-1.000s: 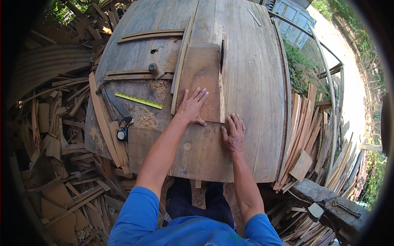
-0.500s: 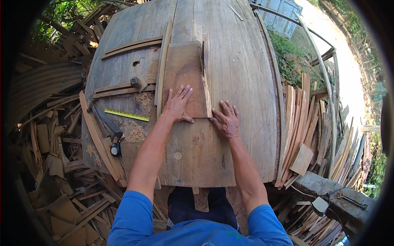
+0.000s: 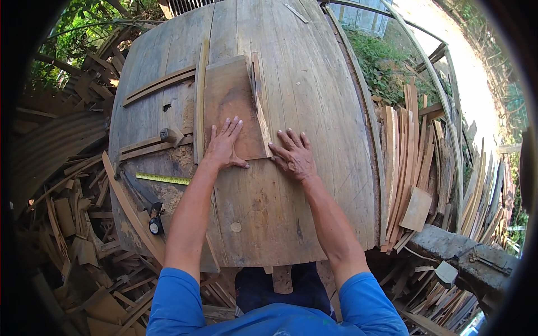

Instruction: The person measures pieces of wood with a tape measure, cuts a board using a table saw, and collects wood scraps from a pile.

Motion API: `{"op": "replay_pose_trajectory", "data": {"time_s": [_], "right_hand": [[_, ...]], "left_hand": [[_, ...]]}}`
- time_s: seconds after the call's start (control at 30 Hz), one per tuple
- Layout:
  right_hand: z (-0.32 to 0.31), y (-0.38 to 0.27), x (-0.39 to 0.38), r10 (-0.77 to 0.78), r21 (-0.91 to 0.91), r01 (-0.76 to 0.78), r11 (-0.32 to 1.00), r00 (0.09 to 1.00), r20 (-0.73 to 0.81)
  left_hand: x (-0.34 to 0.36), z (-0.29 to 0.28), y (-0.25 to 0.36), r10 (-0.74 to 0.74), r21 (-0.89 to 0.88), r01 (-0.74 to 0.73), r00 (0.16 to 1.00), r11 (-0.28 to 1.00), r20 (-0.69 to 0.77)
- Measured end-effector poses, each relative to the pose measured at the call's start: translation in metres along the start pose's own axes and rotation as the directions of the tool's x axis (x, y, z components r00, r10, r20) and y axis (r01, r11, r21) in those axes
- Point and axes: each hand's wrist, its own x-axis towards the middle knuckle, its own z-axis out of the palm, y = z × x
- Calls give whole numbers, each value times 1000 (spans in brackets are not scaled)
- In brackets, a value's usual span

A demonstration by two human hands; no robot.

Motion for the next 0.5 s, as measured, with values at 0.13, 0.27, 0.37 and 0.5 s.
{"op": "replay_pose_trajectory", "data": {"time_s": [0.13, 0.27, 0.37, 0.5], "right_hand": [[2, 7, 10, -3, -15, 3, 1000, 999, 42], [4, 10, 19, 3, 16, -4, 1000, 998, 59], [4, 15, 26, -1, 25, -1, 1000, 997, 72], [6, 20, 35, -9, 33, 7, 999, 998, 61]], "left_hand": [[10, -3, -4, -2, -6, 2, 1000, 1000, 1], [19, -6, -8, -17, -6, 17, 999, 1000, 40], [27, -9, -11, -15, -2, 16, 999, 1000, 35], [36, -10, -15, -8, 2, 8, 1000, 1000, 28]]}}
